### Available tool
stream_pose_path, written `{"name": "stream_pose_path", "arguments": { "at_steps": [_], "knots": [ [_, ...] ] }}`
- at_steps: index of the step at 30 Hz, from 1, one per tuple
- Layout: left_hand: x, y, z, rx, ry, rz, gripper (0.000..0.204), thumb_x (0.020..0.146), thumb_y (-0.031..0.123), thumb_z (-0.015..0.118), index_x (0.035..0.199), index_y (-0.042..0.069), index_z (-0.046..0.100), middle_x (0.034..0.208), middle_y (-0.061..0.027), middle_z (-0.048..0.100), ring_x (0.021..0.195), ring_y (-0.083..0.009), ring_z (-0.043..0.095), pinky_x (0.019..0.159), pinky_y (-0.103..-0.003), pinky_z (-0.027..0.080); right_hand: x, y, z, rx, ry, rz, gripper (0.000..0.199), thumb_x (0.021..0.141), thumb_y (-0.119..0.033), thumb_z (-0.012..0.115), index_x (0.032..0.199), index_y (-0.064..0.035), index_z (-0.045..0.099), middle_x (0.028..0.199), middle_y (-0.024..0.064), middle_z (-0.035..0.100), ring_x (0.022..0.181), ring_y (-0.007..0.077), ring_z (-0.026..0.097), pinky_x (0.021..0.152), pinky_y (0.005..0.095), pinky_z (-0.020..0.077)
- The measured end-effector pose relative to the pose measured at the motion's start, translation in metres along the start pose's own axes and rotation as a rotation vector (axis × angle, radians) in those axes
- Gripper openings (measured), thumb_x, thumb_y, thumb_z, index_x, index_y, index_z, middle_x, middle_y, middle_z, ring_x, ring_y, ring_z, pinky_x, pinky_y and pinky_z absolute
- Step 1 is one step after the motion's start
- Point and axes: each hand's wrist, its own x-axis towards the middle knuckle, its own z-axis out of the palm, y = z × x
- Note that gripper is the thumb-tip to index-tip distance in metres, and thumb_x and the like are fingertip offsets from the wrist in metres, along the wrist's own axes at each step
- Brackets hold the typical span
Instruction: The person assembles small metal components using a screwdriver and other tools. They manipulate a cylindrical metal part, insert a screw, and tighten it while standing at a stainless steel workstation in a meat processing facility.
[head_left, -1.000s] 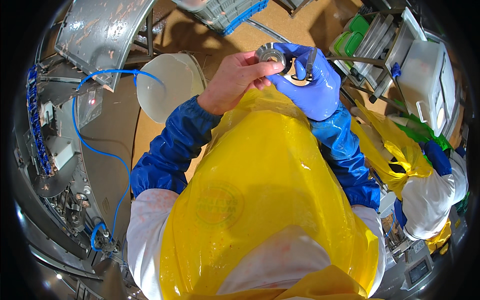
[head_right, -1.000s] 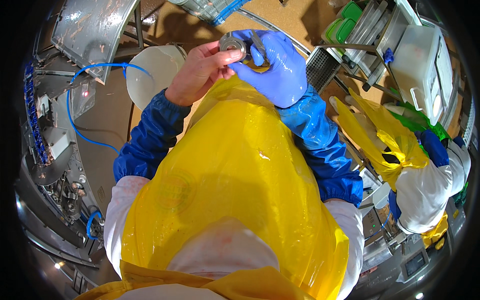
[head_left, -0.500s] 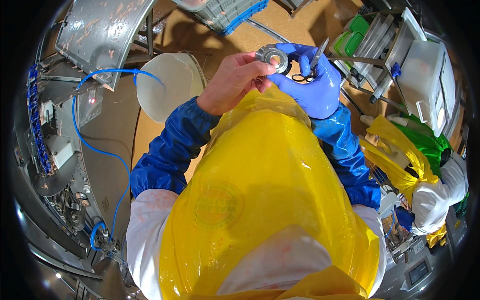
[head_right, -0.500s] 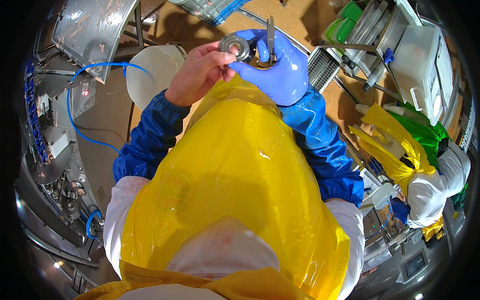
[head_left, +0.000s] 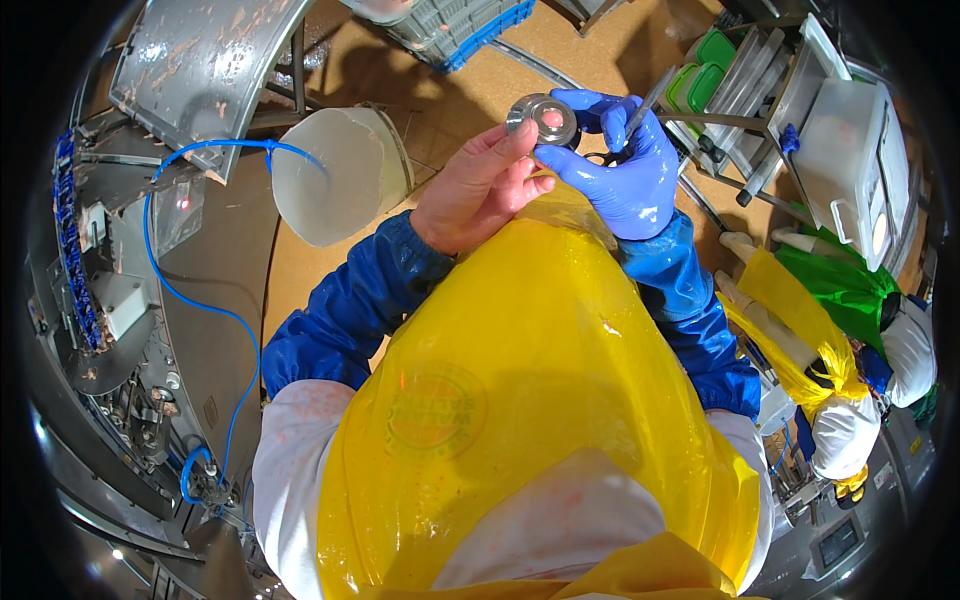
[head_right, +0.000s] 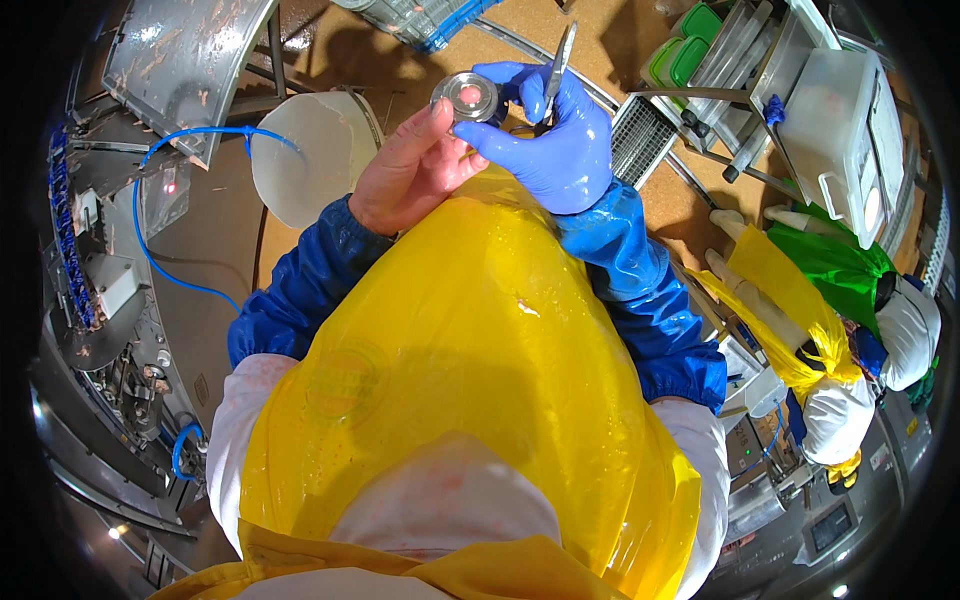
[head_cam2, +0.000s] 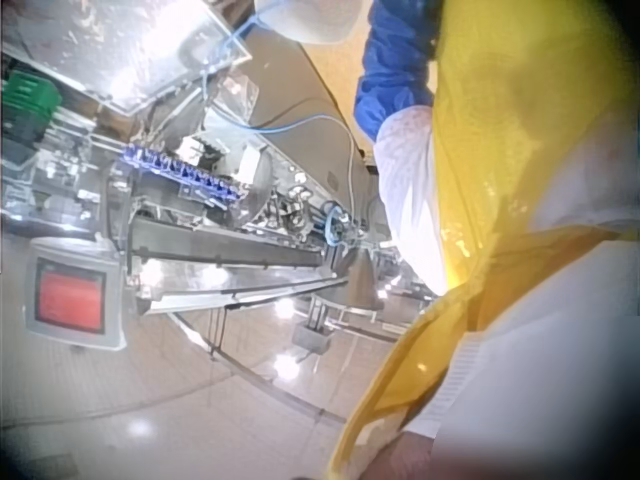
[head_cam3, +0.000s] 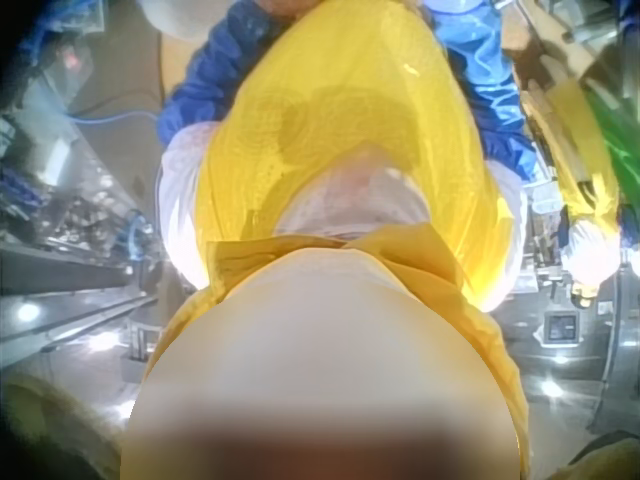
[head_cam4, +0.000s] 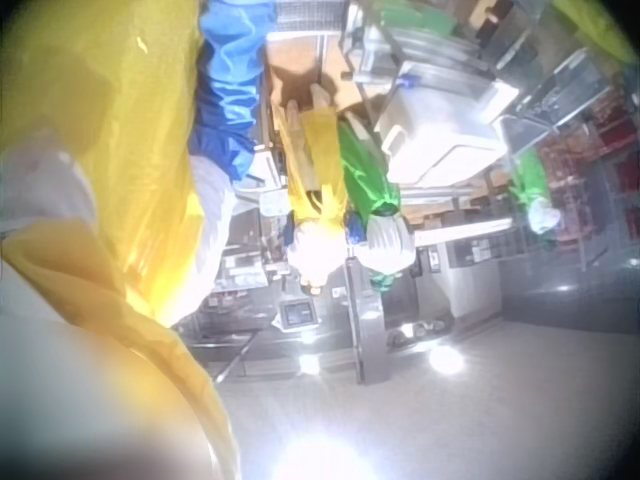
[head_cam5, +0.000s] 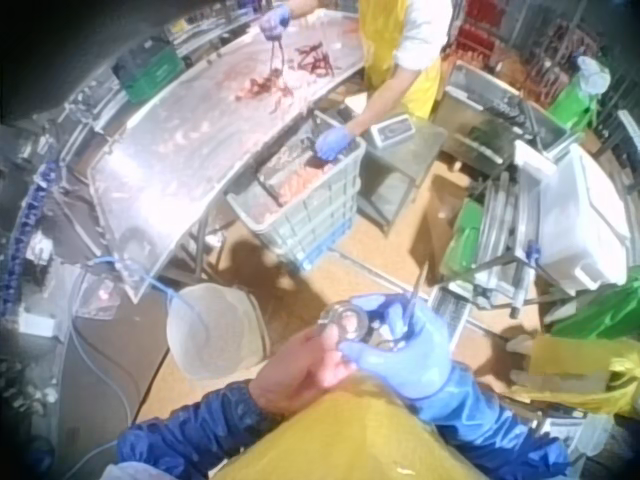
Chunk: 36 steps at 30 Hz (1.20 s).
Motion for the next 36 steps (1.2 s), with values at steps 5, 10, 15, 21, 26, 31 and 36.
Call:
{"name": "stream_pose_path", "arguments": {
  "at_steps": [5, 10, 15, 21, 26, 31, 36],
  "knots": [
    [0.003, 0.002, -0.009, 0.070, -0.007, -0.020, 0.036, 0.105, 0.038, 0.069, 0.132, 0.015, 0.067, 0.137, -0.0022, 0.066, 0.126, -0.0164, 0.060, 0.114, -0.041, 0.045, 0.000, -0.004, -0.002, -0.123, -0.009, -0.032, 0.039, 0.077, -0.016, 0.096, 0.102, -0.0039, 0.069, 0.106, 0.0019, 0.078, 0.087, 0.0071, 0.060, 0.079, 0.0245, 0.0512],
    [0.009, 0.027, -0.007, 0.392, 0.039, -0.063, 0.030, 0.104, 0.026, 0.071, 0.129, 0.009, 0.066, 0.122, -0.0035, 0.070, 0.108, -0.0127, 0.066, 0.098, -0.031, 0.053, -0.004, -0.013, -0.003, -0.340, -0.034, -0.029, 0.045, 0.075, -0.018, 0.094, 0.115, -0.0097, 0.076, 0.094, 0.0020, 0.072, 0.086, 0.0121, 0.066, 0.079, 0.0295, 0.0554],
    [0.012, 0.046, 0.000, 1.035, 0.098, 0.266, 0.028, 0.098, 0.014, 0.078, 0.121, 0.001, 0.068, 0.099, -0.0015, 0.072, 0.086, -0.0080, 0.067, 0.078, -0.024, 0.056, 0.003, -0.013, -0.007, -0.507, -0.104, -0.215, 0.047, 0.074, -0.020, 0.092, 0.117, -0.0101, 0.076, 0.093, 0.0035, 0.069, 0.085, 0.0219, 0.068, 0.079, 0.0354, 0.0585],
    [0.014, 0.069, -0.003, 1.233, -0.042, 0.203, 0.019, 0.101, 0.006, 0.074, 0.117, -0.001, 0.069, 0.093, -0.0026, 0.073, 0.086, -0.0077, 0.070, 0.077, -0.023, 0.057, 0.005, -0.006, -0.012, -0.441, -0.152, -0.216, 0.047, 0.074, -0.020, 0.092, 0.118, -0.0107, 0.076, 0.091, 0.0030, 0.068, 0.082, 0.0202, 0.068, 0.079, 0.0341, 0.0582],
    [0.016, 0.065, -0.004, 1.091, -0.092, 0.206, 0.022, 0.104, 0.009, 0.070, 0.123, -0.001, 0.067, 0.104, -0.0043, 0.071, 0.081, -0.0091, 0.070, 0.074, -0.023, 0.057, 0.002, -0.013, -0.014, -0.350, -0.158, -0.027, 0.049, 0.074, -0.017, 0.092, 0.120, -0.0076, 0.076, 0.094, 0.0030, 0.071, 0.082, 0.0132, 0.067, 0.080, 0.0304, 0.0575],
    [0.011, 0.044, -0.015, 0.354, -0.011, -0.171, 0.030, 0.106, 0.029, 0.068, 0.128, 0.009, 0.065, 0.117, -0.0002, 0.068, 0.094, -0.0101, 0.065, 0.081, -0.029, 0.053, 0.006, -0.009, -0.018, -0.019, -0.209, 0.068, 0.045, 0.074, -0.006, 0.091, 0.094, -0.0086, 0.051, 0.119, 0.0132, 0.076, 0.102, 0.0141, 0.067, 0.093, 0.0295, 0.0527],
    [0.001, 0.009, 0.007, -0.105, -0.024, -0.128, 0.026, 0.110, 0.032, 0.062, 0.130, 0.017, 0.063, 0.123, 0.0043, 0.065, 0.111, -0.0142, 0.056, 0.095, -0.033, 0.046, 0.007, 0.004, -0.023, 0.102, -0.231, 0.121, 0.057, 0.077, 0.000, 0.090, 0.087, -0.0129, 0.035, 0.131, 0.0225, 0.072, 0.113, 0.0198, 0.066, 0.099, 0.0330, 0.0509]
  ]
}}
